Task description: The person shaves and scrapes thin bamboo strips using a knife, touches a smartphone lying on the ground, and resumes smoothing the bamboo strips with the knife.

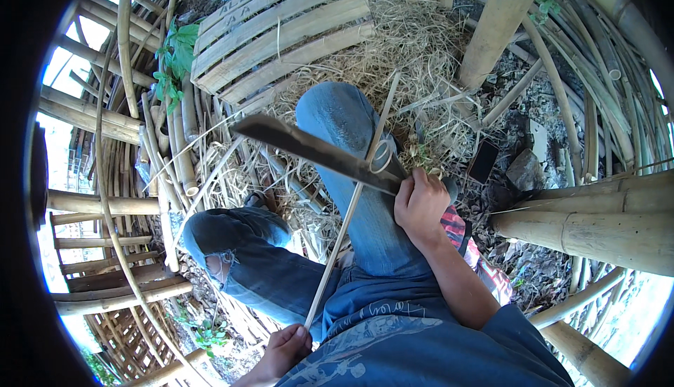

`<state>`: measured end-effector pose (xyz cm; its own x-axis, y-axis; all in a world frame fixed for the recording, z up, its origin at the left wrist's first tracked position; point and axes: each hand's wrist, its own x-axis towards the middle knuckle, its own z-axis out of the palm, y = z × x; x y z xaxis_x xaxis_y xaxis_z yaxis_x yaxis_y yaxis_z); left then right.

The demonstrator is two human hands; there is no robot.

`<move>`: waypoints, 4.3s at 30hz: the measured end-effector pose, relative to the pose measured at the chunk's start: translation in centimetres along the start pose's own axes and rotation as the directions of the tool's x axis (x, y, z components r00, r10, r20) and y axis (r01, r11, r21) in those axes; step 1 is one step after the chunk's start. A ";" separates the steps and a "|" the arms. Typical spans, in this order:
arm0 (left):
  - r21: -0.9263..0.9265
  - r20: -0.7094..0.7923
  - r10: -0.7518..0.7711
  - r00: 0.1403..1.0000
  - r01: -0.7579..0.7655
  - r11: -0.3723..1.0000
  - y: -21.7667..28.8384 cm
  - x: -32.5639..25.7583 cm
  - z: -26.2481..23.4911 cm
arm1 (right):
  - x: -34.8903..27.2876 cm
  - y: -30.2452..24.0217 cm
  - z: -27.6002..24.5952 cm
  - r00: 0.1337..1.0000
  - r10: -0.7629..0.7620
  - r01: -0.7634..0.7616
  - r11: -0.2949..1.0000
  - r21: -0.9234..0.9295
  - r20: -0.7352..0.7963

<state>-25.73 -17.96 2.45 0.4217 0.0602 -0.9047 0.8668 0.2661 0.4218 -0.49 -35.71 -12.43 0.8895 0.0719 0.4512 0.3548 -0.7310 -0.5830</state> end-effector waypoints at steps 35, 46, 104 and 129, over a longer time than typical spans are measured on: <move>0.405 -0.113 0.411 0.905 -0.336 0.850 1.5 2.6 -4.9 | -1.5 1.3 1.0 0.879 0.457 -0.438 0.663 0.608 0.134; 0.370 0.025 0.561 0.828 -0.529 0.764 7.1 10.8 1.7 | -0.1 -2.6 -1.5 0.925 0.046 -0.129 0.972 0.197 0.378; 0.540 -0.088 0.256 0.963 -0.170 0.825 -4.4 -5.1 -1.5 | 1.6 2.3 -0.6 0.964 -0.220 0.244 0.953 -0.178 0.146; 0.653 0.034 0.597 0.802 -0.470 0.594 2.0 7.2 3.0 | 0.3 -0.4 -1.6 0.984 0.031 -0.074 0.968 0.240 0.175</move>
<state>-20.11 -19.85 -3.05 0.8644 0.1743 -0.4716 0.4905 -0.4980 0.7151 -0.84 -36.45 -11.02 0.9369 0.1667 0.3073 0.3470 -0.5502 -0.7595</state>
